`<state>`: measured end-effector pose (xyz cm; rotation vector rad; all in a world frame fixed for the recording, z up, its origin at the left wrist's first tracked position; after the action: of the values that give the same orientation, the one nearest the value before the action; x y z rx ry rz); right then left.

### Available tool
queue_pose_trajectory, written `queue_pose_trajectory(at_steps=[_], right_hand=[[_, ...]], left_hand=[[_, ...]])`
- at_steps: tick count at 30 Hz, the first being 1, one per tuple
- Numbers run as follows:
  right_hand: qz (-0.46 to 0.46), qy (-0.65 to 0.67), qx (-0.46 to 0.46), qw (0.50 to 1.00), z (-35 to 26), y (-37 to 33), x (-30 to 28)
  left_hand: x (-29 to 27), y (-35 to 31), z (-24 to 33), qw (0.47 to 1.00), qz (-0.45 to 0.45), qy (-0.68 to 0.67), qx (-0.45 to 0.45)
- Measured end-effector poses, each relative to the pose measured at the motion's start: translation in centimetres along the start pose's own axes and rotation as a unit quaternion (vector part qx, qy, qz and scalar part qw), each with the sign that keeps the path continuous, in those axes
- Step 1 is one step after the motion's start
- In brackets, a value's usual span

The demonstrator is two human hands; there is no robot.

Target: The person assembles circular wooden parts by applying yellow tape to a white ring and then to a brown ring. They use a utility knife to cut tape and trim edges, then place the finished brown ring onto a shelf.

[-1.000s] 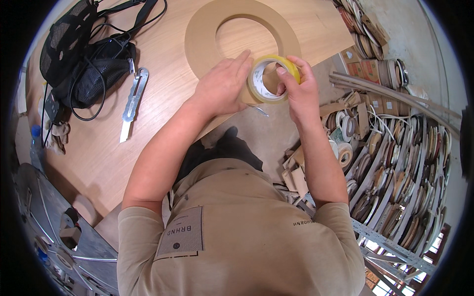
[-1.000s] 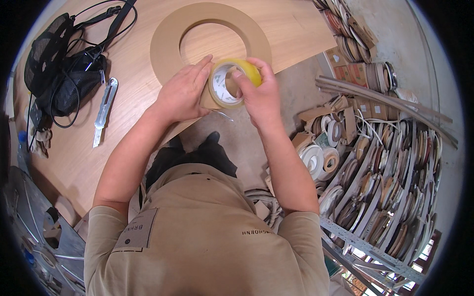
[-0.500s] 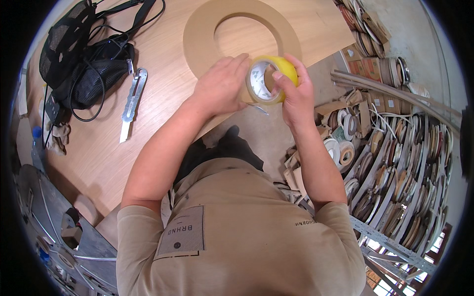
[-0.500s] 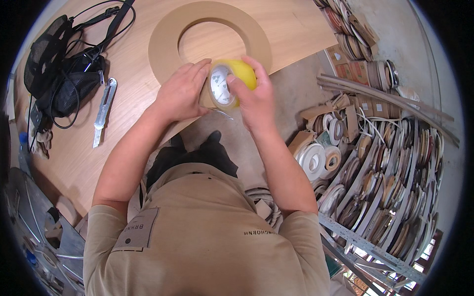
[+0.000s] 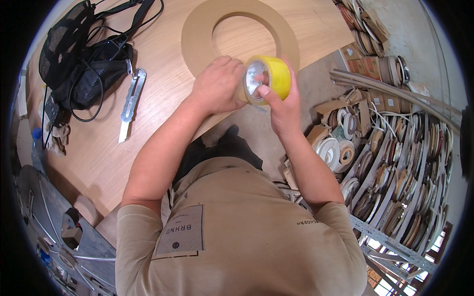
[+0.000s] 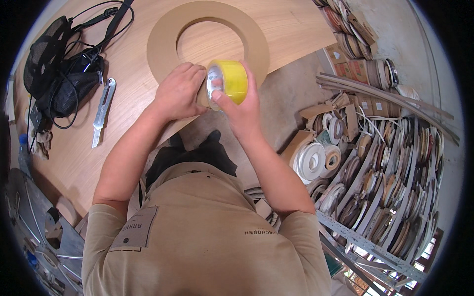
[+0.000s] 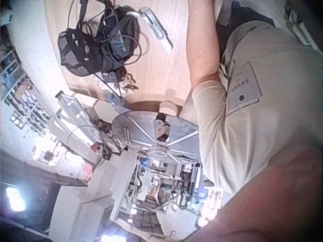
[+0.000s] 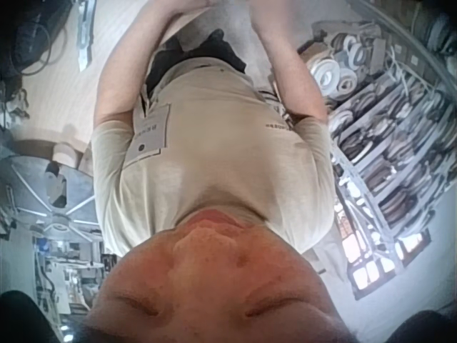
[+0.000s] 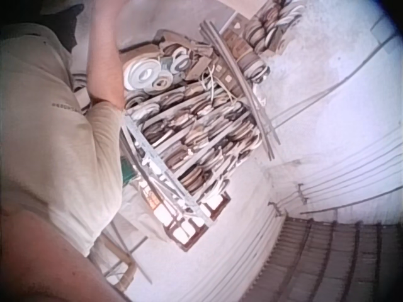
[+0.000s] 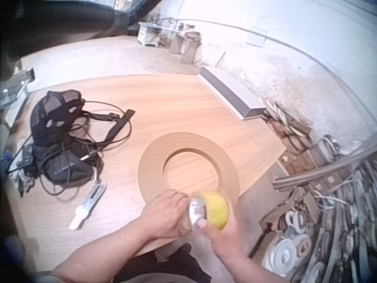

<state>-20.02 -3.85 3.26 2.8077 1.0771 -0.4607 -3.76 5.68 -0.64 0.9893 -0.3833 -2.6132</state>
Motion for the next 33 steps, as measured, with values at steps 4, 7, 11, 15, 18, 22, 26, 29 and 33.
queue_pose_trajectory(at_steps=[4,7,11,15,18,22,26,29,33], right_hand=[[0.012,0.071,0.119,0.99,-3.8,-2.5,0.3],[-0.036,0.045,0.138,0.989,-5.4,-4.1,-0.8],[-0.037,0.046,0.134,0.989,-3.6,-6.1,-0.7],[-0.036,0.098,0.132,0.986,-3.5,-6.8,-0.1],[-0.042,0.074,0.108,0.99,-3.4,-6.7,-0.2],[-0.042,0.041,0.064,0.996,-3.1,-6.9,-0.3],[-0.052,0.047,0.054,0.996,-3.0,-7.4,-0.7],[-0.055,0.084,0.062,0.993,-2.7,-8.0,-1.1],[-0.044,0.121,0.067,0.989,-2.6,-8.9,-1.5]], left_hand=[[-0.2,0.1,0.1,1.0,-0.014,0.007,-0.009],[-0.4,0.2,0.4,1.0,-0.013,0.014,-0.01],[0.0,0.4,0.1,0.999,0.017,0.006,0.036],[-0.1,0.5,0.5,0.999,-0.044,0.015,-0.025],[-0.2,0.7,0.5,0.997,-0.062,0.019,-0.045],[0.2,0.6,0.2,0.999,-0.032,0.025,-0.011],[0.2,1.0,0.1,0.997,-0.05,0.051,0.006],[-0.1,1.9,0.4,0.993,-0.098,0.06,0.001],[-0.6,2.9,1.4,0.988,-0.134,0.077,-0.001]])
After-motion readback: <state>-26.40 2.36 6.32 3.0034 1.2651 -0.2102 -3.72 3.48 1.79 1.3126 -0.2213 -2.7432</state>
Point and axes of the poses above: each hand's wrist, its own y-axis towards the middle knuckle, its own x-axis out of the palm, z = x × y, the point moved 1 cm from there along y, towards the middle knuckle, and after that the axes turned 13 degrees about -y, right-handed, at the moved point
